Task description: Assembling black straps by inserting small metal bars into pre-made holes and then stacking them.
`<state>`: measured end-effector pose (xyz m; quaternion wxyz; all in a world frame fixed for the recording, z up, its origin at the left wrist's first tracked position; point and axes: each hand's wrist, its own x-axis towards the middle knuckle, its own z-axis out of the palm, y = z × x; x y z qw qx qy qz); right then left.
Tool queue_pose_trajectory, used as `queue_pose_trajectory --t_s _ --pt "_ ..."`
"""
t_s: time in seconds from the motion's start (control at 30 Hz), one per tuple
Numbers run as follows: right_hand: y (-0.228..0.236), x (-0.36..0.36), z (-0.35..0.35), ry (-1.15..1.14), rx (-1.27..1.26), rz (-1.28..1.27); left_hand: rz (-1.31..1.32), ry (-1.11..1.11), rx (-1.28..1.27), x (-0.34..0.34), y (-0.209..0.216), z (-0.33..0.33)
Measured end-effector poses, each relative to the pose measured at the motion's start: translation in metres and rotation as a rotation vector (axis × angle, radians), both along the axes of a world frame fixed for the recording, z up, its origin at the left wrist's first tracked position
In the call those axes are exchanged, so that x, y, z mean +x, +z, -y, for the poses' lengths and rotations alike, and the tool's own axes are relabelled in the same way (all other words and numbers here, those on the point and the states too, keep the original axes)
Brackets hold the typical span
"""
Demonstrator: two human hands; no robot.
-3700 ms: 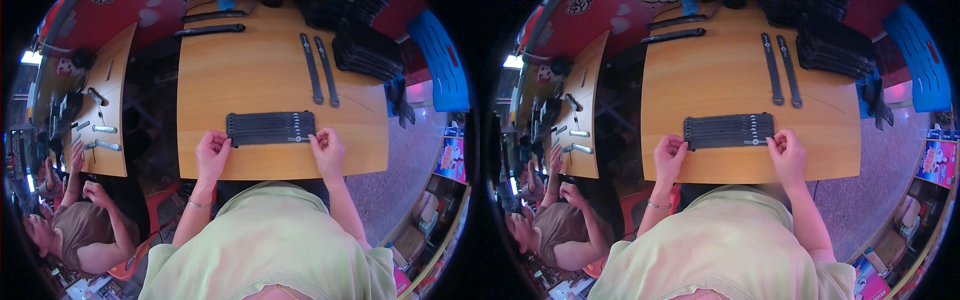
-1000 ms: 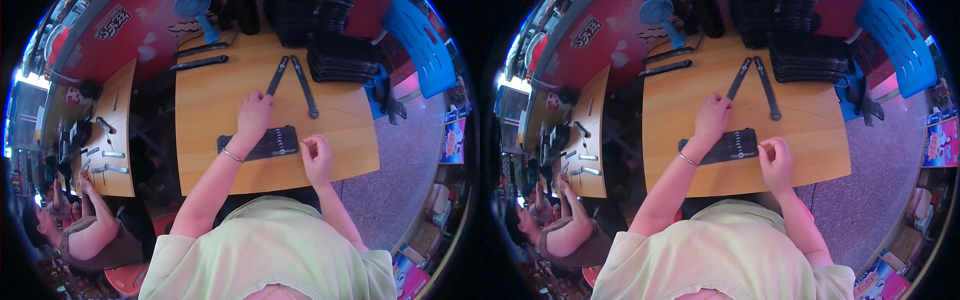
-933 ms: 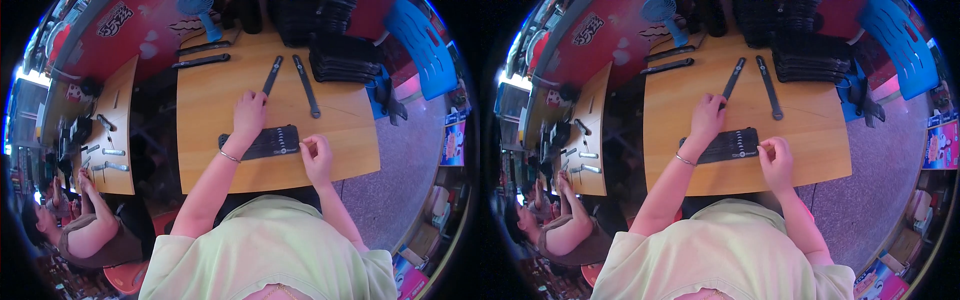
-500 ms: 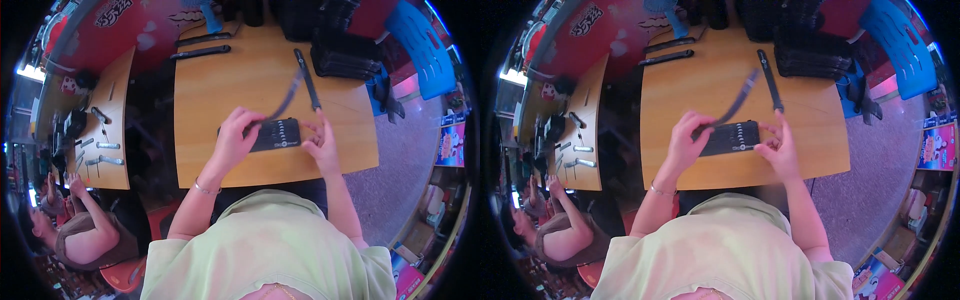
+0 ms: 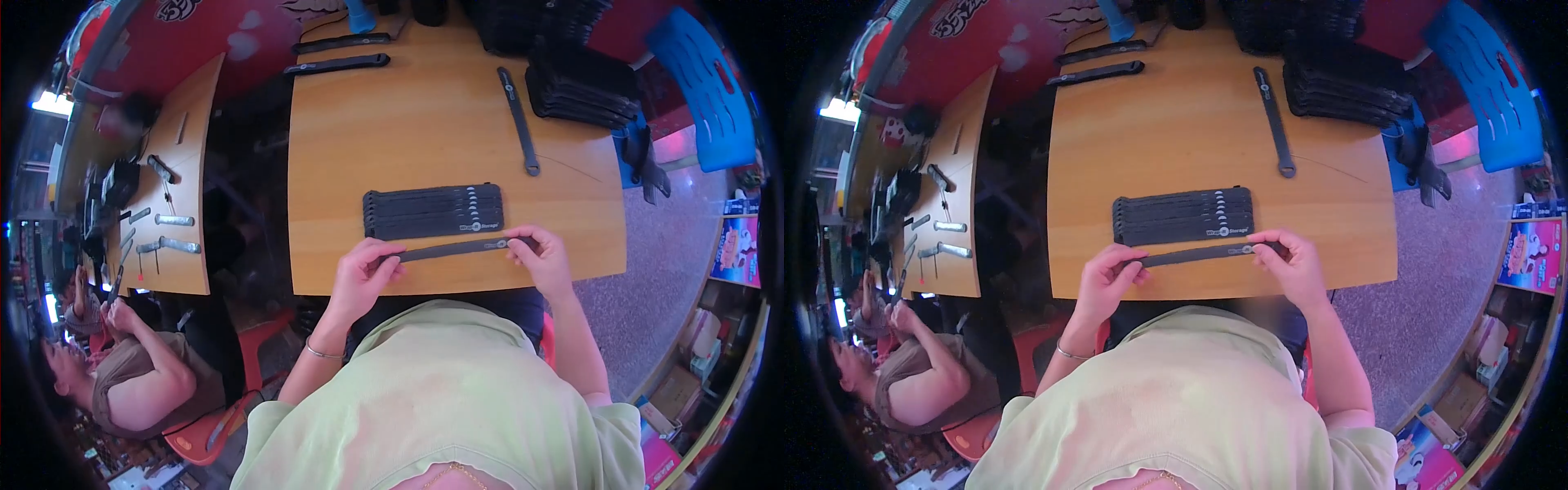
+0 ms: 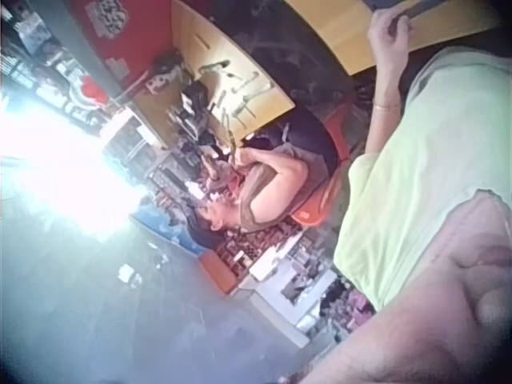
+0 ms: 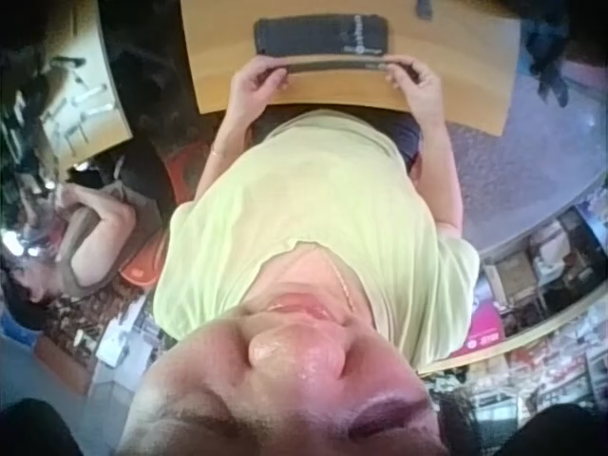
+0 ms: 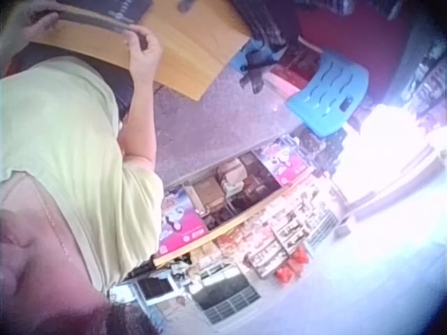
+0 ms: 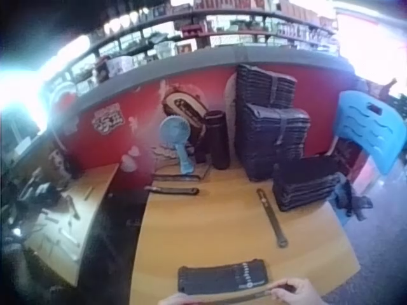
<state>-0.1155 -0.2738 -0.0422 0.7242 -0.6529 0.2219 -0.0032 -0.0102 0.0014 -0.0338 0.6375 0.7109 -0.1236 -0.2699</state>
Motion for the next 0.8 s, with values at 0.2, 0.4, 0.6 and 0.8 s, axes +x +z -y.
queue_pose_trajectory --t_s 0.2,0.4,0.6,0.8 --pt "-0.003 0.008 -0.012 -0.05 -0.164 0.059 -0.085 0.132 0.027 0.006 -0.003 -0.012" --pt "-0.014 0.013 -0.013 -0.114 -0.247 0.075 -0.038 0.228 0.036 0.013 -0.013 -0.015" --pt "-0.02 0.012 -0.012 -0.058 -0.423 0.165 0.006 0.257 0.094 0.019 -0.011 -0.015" --pt "-0.023 0.014 -0.013 -0.083 -0.457 0.142 0.081 0.274 0.124 0.023 -0.024 -0.015"
